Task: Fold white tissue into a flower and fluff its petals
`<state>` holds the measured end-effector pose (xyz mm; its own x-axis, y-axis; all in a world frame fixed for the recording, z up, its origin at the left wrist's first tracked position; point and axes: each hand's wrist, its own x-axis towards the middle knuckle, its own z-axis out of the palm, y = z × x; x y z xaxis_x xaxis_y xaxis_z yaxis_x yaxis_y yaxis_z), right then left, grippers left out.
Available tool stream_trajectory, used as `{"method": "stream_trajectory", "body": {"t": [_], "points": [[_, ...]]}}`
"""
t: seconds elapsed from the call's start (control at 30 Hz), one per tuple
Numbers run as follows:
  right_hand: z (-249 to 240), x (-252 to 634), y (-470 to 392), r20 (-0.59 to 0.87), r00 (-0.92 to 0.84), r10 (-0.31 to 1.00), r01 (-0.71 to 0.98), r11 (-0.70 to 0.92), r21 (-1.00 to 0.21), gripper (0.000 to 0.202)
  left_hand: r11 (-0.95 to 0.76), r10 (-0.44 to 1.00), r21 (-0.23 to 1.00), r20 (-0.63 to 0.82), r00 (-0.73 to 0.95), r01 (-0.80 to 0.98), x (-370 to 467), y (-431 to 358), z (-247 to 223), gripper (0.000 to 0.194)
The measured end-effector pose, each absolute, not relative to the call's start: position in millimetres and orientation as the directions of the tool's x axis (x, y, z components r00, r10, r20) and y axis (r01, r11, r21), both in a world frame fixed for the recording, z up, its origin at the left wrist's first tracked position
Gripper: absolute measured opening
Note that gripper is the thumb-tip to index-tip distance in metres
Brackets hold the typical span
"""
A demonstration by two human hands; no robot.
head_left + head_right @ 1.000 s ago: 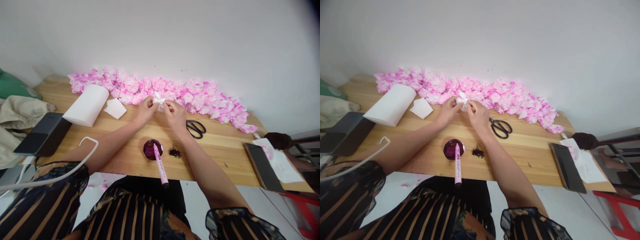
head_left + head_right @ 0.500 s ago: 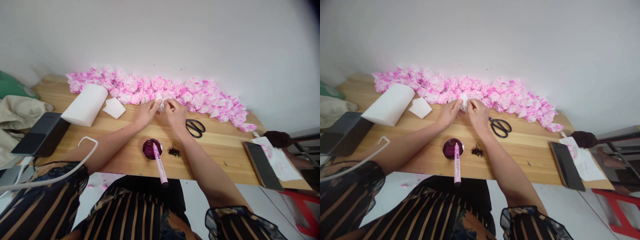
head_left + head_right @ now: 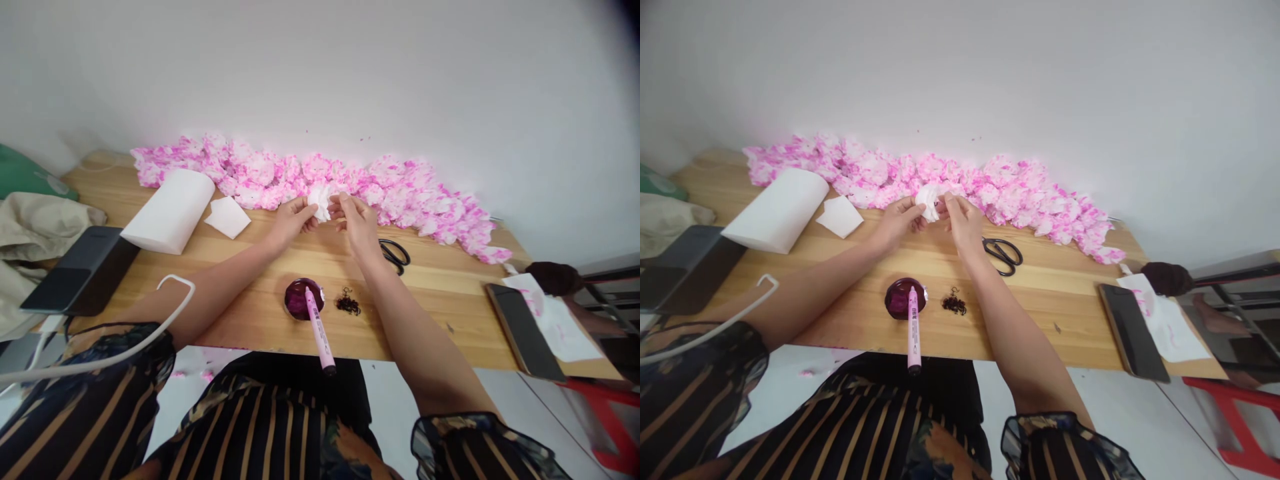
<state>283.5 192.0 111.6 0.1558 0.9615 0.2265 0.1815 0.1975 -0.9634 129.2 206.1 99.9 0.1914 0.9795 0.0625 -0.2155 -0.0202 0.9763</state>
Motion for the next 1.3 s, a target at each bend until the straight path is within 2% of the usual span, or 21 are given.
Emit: {"method": "stream_trajectory", "body": {"t": [0.07, 0.17, 0.23, 0.3, 0.43, 0.53, 0.63, 0.67, 0.8, 0.9, 1.03, 1.17, 1.23, 1.3], "points": [[115, 282, 188, 0.344, 0.119, 0.932, 0.323, 0.291, -0.9, 0.043, -0.018, 0.982, 0.967, 0.065, 0.176, -0.256, 129, 206, 100, 0.025], [115, 280, 184, 0.495, 0.036, 0.868, 0.516, 0.408, -0.753, 0.028, -0.035, 0.982, 0.964, 0.082, 0.169, -0.264, 129, 207, 100, 0.026], [112, 280, 184, 0.5, 0.03, 0.865, 0.551, 0.403, -0.73, 0.022, -0.041, 0.982, 0.966, 0.086, 0.17, -0.256, 129, 207, 99, 0.028], [110, 281, 187, 0.462, 0.064, 0.885, 0.528, 0.363, -0.768, 0.021, -0.056, 0.982, 0.971, 0.095, 0.161, -0.233, 129, 207, 99, 0.031], [107, 281, 191, 0.43, 0.092, 0.898, 0.506, 0.33, -0.797, 0.021, -0.204, 0.973, 0.966, 0.217, 0.074, -0.158, 127, 206, 100, 0.027], [106, 279, 189, 0.461, 0.068, 0.885, 0.557, 0.35, -0.753, 0.02, -0.313, 0.948, 0.945, 0.316, 0.023, -0.089, 126, 203, 99, 0.022], [105, 277, 186, 0.489, 0.032, 0.872, 0.608, 0.371, -0.702, 0.02, -0.326, 0.945, 0.945, 0.327, 0.026, -0.017, 128, 202, 96, 0.02], [105, 277, 185, 0.489, 0.025, 0.872, 0.613, 0.373, -0.697, 0.019, -0.321, 0.947, 0.947, 0.321, 0.029, -0.001, 128, 202, 95, 0.026], [107, 279, 186, 0.448, 0.058, 0.892, 0.541, 0.349, -0.765, 0.018, -0.344, 0.938, 0.939, 0.342, 0.06, 0.018, 131, 204, 91, 0.056], [106, 281, 192, 0.376, 0.104, 0.921, 0.411, 0.304, -0.859, 0.02, -0.368, 0.927, 0.93, 0.365, 0.085, 0.024, 131, 204, 90, 0.059], [101, 284, 199, 0.215, 0.151, 0.965, 0.183, 0.186, -0.965, 0.023, -0.38, 0.921, 0.925, 0.375, 0.104, 0.031, 130, 202, 92, 0.048], [102, 287, 201, 0.109, 0.149, 0.983, -0.008, 0.112, -0.994, 0.035, -0.343, 0.929, 0.937, 0.349, 0.126, -0.063, 131, 204, 95, 0.024], [104, 289, 200, 0.118, 0.137, 0.984, -0.032, 0.123, -0.992, 0.04, -0.293, 0.944, 0.947, 0.308, 0.12, -0.128, 131, 206, 97, 0.014], [106, 289, 199, 0.157, 0.128, 0.979, 0.013, 0.157, -0.988, 0.042, -0.251, 0.957, 0.952, 0.271, 0.1, -0.173, 130, 208, 100, 0.01]]}}
